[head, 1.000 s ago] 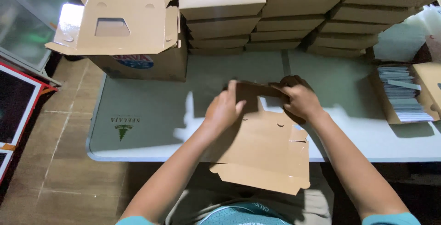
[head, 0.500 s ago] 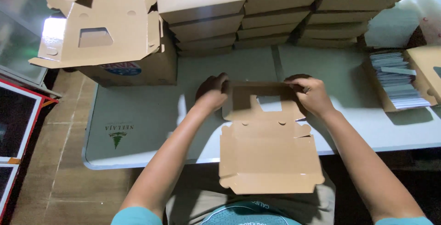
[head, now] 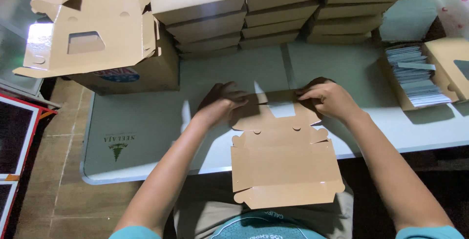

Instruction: Assembling a cardboard box by folding flaps and tucking in tabs.

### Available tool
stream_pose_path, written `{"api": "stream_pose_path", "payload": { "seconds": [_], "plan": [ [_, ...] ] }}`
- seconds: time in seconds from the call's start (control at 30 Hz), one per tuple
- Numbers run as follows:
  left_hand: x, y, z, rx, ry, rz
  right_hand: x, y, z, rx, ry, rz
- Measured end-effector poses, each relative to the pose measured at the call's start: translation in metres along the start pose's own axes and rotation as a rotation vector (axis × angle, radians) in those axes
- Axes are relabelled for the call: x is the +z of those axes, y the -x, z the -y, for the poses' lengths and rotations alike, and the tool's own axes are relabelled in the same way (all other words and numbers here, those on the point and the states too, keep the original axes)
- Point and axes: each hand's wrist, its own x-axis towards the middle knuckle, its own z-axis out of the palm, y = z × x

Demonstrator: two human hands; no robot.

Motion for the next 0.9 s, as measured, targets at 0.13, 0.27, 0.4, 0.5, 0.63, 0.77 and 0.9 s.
{"api": "stream_pose_path", "payload": {
  "seconds": [0.13, 0.27, 0.4, 0.5, 0.63, 0.77, 0.9],
  "plan": [
    [-0.158, -0.017, -0.079, -0.287, 0.36, 0.294, -0.001, -0.001, 0.016, 0.085, 0.218, 0.043],
    [-0.102, -0.015, -0.093, -0.344, -0.018, 0.139, 0.002, -0.002, 0.014, 0.089, 0.188, 0.018],
    [-0.082, 0.006, -0.135, -0.222, -0.077, -0.245, 0.005, -0.005, 0.003, 0.097, -0.005, -0.173],
    [-0.078, 0.025, -0.181, -0.22, 0.074, -0.102, 0.009, -0.004, -0.016, 0.053, -0.146, -0.402],
    [-0.064, 0.041, -0.187, -0.261, 0.147, 0.068, -0.013, 0.008, -0.007, 0.146, -0.311, -0.542],
    [-0.056, 0.043, -0.177, -0.252, 0.17, -0.023, -0.051, 0.038, 0.041, 0.115, -0.435, -0.536],
    [-0.052, 0.042, -0.168, -0.204, 0.198, -0.23, -0.061, 0.07, 0.053, -0.081, -0.843, -0.356]
  ]
}}
